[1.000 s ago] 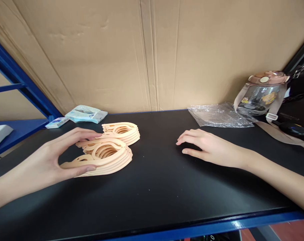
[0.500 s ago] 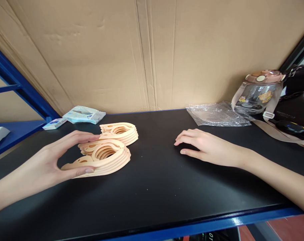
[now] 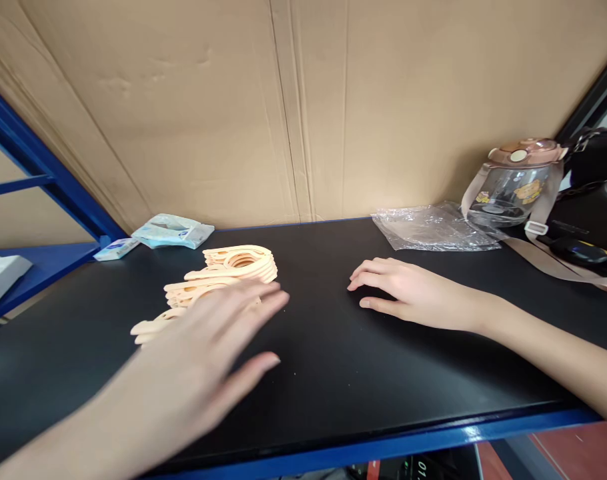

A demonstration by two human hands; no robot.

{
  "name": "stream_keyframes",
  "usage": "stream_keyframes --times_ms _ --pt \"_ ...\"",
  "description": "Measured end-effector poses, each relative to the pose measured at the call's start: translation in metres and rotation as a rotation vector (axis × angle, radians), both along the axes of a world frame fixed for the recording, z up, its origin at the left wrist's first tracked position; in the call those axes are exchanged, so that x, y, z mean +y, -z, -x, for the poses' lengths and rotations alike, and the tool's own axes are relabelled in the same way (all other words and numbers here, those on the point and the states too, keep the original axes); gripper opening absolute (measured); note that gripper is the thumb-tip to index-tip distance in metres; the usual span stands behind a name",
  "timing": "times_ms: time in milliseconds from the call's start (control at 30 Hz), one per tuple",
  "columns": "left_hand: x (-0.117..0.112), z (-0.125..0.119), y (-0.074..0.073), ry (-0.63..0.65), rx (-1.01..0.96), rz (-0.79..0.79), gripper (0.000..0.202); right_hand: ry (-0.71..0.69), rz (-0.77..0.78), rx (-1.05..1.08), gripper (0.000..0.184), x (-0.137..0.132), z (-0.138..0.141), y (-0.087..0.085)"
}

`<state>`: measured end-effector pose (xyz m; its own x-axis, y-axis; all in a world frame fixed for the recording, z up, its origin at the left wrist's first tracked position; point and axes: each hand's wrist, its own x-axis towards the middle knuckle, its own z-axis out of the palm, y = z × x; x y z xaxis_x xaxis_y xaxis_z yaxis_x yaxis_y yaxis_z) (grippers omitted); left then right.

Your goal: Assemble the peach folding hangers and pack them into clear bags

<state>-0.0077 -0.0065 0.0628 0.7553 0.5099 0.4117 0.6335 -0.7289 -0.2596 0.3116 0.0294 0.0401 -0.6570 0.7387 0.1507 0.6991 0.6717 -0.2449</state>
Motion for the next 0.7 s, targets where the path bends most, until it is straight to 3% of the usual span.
stream_keyframes --times_ms 100,267,433,533,700 --pt "-0.012 -0.044 0.019 0.104 0.127 0.057 0.047 -0.008 -0.005 0.007 0.033 0.000 0.000 0.001" --pt "0.012 -0.083 0.040 0.016 0.163 0.286 0.053 -0.028 -0.012 0.024 0.032 0.001 0.000 0.002" --pt "0.036 -0.087 0.042 -0.009 0.064 0.393 0.047 0.010 -0.040 0.025 0.035 0.004 -0.002 0.004" --pt "0.040 -0.082 0.045 -0.078 0.001 0.476 0.050 0.098 -0.072 -0.005 0.048 0.006 -0.005 0.005" --pt "0.041 -0.080 0.046 -0.134 -0.004 0.530 0.057 0.209 0.072 -0.114 0.070 0.008 -0.010 0.005"
